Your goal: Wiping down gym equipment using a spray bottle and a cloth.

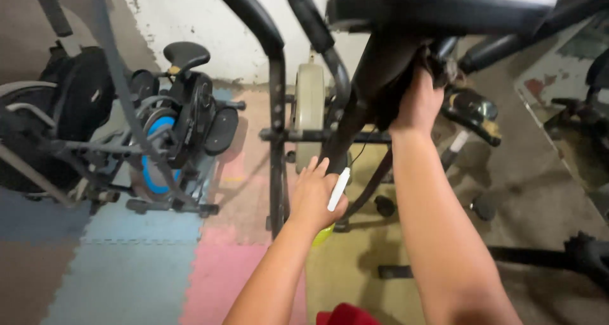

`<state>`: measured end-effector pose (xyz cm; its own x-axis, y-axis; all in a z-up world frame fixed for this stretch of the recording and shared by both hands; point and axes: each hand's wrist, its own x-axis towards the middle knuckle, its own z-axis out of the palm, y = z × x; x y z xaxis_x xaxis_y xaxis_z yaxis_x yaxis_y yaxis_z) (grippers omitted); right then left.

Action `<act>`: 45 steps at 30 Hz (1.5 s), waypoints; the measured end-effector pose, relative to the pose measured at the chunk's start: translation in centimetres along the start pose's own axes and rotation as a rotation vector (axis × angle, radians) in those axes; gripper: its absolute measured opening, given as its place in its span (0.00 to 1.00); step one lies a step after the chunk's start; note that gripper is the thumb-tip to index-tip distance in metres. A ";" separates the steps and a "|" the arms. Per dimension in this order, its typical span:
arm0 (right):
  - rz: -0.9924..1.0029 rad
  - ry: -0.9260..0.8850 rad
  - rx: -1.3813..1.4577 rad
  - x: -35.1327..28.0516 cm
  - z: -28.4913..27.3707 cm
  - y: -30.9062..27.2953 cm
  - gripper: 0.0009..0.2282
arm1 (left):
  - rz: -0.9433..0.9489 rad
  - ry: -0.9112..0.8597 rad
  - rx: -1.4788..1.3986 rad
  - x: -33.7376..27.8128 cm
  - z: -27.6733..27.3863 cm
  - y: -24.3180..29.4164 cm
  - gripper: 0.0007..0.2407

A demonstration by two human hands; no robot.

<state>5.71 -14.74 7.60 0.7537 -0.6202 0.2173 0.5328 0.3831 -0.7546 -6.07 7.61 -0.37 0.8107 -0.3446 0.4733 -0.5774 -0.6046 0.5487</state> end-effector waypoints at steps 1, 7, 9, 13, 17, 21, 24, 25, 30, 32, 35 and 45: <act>-0.120 -0.129 0.050 1.6 -0.6 1.7 0.19 | 0.004 0.011 -0.006 -1.0 -0.9 0.2 0.10; -0.595 -0.184 -0.589 -5.0 -1.1 0.1 0.12 | 0.006 -0.014 -0.036 -1.9 -6.9 0.6 0.12; -0.572 -0.172 -0.609 -6.8 1.3 -1.6 0.12 | 0.039 -0.007 -0.031 -0.8 -9.7 1.1 0.13; -0.581 -0.025 -0.584 -7.9 8.9 -1.3 0.22 | 0.115 0.060 -0.005 1.5 -14.2 1.3 0.14; -0.721 0.115 -0.784 -8.6 10.2 2.5 0.31 | 0.164 0.158 -0.063 3.1 -17.3 -0.4 0.11; -0.744 -0.005 -1.245 -13.5 7.2 2.9 0.28 | 0.207 0.189 -0.091 4.6 -20.7 -1.4 0.11; -0.396 0.021 -1.153 -16.9 5.1 2.6 0.29 | 0.252 0.158 -0.122 6.0 -23.1 -1.2 0.11; -0.129 0.109 -0.987 -17.6 4.7 2.5 0.30 | 0.257 0.130 -0.133 6.7 -24.0 -1.1 0.10; -0.736 0.128 -0.672 -15.0 7.8 -6.1 0.15 | 0.349 0.178 -0.183 8.3 -28.2 1.4 0.15; -0.706 0.074 -0.642 -14.1 11.9 -10.8 0.11 | 0.462 0.260 -0.221 8.8 -30.0 2.7 0.16; -0.998 -0.017 -1.069 -16.8 21.2 -18.0 0.32 | 0.556 0.279 -0.315 9.0 -32.8 4.9 0.13; -1.020 0.108 -0.977 -13.4 19.6 -16.3 0.24 | 0.697 0.332 -0.334 9.1 -36.8 8.1 0.10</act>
<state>-5.55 0.68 29.13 0.1492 -0.3988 0.9048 0.3071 -0.8511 -0.4257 -6.90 26.01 33.76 0.2175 -0.2996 0.9289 -0.9760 -0.0694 0.2062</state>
